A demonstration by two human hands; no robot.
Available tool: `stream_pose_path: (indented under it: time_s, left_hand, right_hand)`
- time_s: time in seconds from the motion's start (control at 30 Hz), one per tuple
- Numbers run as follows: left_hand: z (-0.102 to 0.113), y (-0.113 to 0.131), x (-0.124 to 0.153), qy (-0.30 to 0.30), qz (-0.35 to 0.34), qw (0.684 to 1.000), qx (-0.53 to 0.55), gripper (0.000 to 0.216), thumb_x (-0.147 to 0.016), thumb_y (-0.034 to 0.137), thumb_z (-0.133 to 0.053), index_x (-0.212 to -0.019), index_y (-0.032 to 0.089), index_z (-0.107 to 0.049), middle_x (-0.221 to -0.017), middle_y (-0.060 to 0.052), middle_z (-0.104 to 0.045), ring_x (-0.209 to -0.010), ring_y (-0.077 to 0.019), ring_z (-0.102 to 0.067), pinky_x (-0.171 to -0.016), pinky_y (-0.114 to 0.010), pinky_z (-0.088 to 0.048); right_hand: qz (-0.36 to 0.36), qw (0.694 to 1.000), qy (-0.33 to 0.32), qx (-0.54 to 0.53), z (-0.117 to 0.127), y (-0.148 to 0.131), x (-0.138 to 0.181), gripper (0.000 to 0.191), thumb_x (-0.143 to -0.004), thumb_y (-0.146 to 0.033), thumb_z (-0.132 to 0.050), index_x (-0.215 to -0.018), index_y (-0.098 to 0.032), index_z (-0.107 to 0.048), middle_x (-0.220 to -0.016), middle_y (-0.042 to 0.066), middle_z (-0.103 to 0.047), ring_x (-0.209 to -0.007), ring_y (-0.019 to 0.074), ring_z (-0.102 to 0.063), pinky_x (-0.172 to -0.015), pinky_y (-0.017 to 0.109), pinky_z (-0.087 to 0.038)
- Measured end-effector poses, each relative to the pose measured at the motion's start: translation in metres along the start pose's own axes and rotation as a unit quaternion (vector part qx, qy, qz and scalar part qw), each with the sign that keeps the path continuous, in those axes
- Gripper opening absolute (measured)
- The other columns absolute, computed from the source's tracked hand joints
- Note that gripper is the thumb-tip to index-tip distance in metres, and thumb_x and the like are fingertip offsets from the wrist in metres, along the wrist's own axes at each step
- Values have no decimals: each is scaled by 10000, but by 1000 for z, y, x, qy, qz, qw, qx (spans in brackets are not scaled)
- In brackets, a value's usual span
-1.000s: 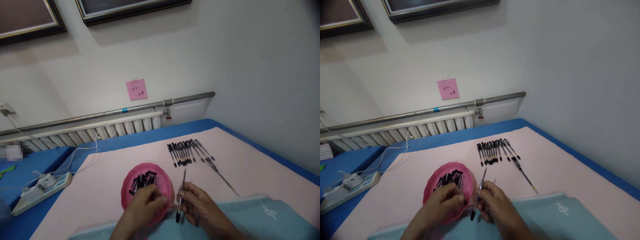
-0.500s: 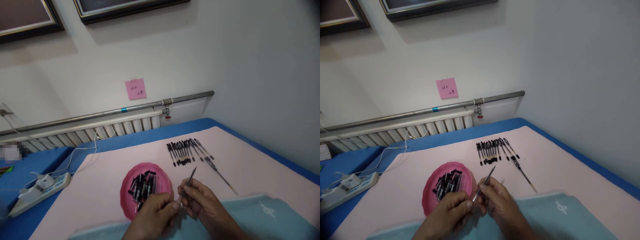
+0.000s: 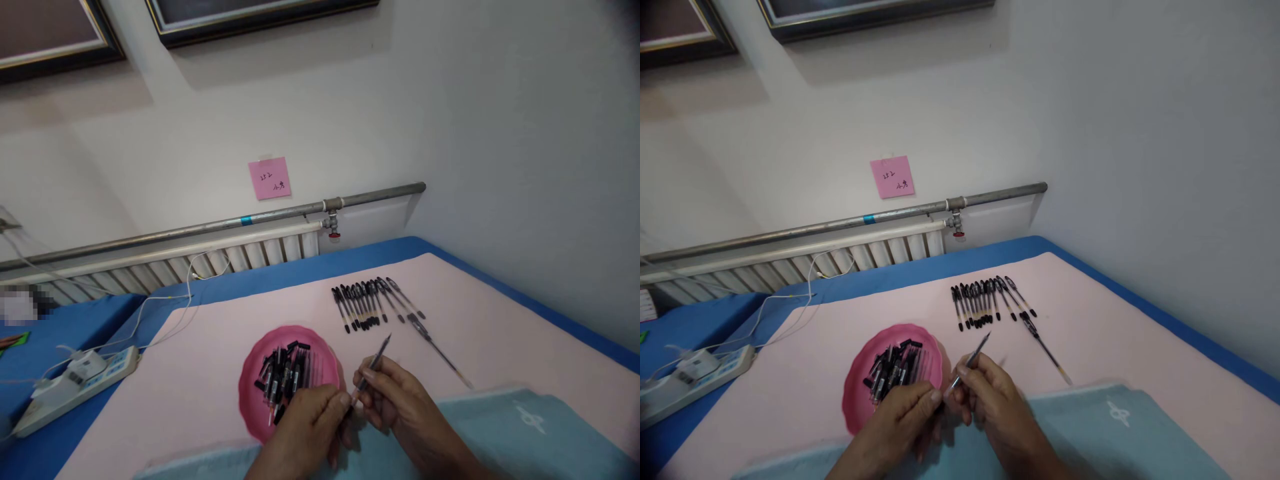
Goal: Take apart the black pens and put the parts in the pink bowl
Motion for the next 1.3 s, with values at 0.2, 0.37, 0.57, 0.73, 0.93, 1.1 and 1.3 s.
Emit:
stream_pose_path:
  time_s: [0.2, 0.37, 0.57, 0.73, 0.93, 1.1, 1.3]
  left_hand:
    - [10, 3, 0, 65, -8, 996, -53, 275, -753, 385, -572, -625, 190, -426, -579, 34, -478, -535, -97, -412, -494, -220, -292]
    - [-6, -1, 0, -28, 3, 999, 28, 430, -848, 533, -356, -673, 168, -501, -532, 17, -471, -442, -95, -398, -446, -235, -287]
    - [10, 3, 0, 51, -12, 997, -49, 279, -739, 381, -602, -630, 180, -442, -585, 43, -446, -555, -89, -387, -502, -222, -268]
    - [-10, -11, 6, -77, 42, 990, 109, 344, -795, 480, -516, -659, 165, -505, -483, 43, -446, -376, -64, -349, -388, -225, -212]
    - [18, -23, 4, -24, 55, 970, 236, 413, -708, 558, -606, -625, 164, -514, -421, 52, -436, -313, -45, -309, -344, -212, -161]
    - [75, -42, 0, 142, 69, 982, 105, 435, -659, 570, -620, -577, 215, -381, -366, 85, -406, -305, -62, -314, -360, -211, -207]
    - [89, -51, -2, 203, 84, 973, -69, 251, -796, 347, -482, -601, 219, -390, -436, 79, -420, -368, -95, -404, -407, -221, -271]
  right_hand:
    - [-14, 1000, 0, 7, 0, 2, 0, 299, -714, -457, -664, -749, -193, -529, -586, -26, -562, -464, 90, -462, -444, 213, -293]
    - [-4, 1000, -13, 0, -2, 0, 0, 260, -749, -426, -644, -768, -189, -539, -617, -23, -567, -480, 81, -455, -449, 204, -288]
    - [1, 1000, -26, 4, -5, 3, -1, 254, -763, -418, -630, -761, -179, -541, -584, -18, -577, -461, 80, -461, -438, 203, -275]
    - [-4, 999, -36, -34, -11, -1, 4, 262, -709, -410, -691, -772, -191, -561, -601, -21, -568, -491, 89, -475, -447, 204, -298]
    - [3, 999, 12, -49, -1, -8, 0, 267, -673, -381, -727, -738, -183, -560, -640, -26, -566, -516, 75, -484, -469, 195, -351]
    - [-57, 992, -39, 106, -17, 17, -10, 303, -765, -469, -600, -731, -189, -489, -519, -46, -549, -346, 49, -398, -353, 174, -213]
    - [-45, 966, -77, 244, -35, 21, -8, 417, -812, -442, -510, -1135, -181, -477, -633, -15, -642, -327, 91, -481, -351, 209, -332]
Point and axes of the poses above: each hand's wrist, its own x-axis away from the middle knuckle, its own z-axis out of the back of the hand, y = z × x, the point moved 10 cm from there along -x, towards the middle knuckle
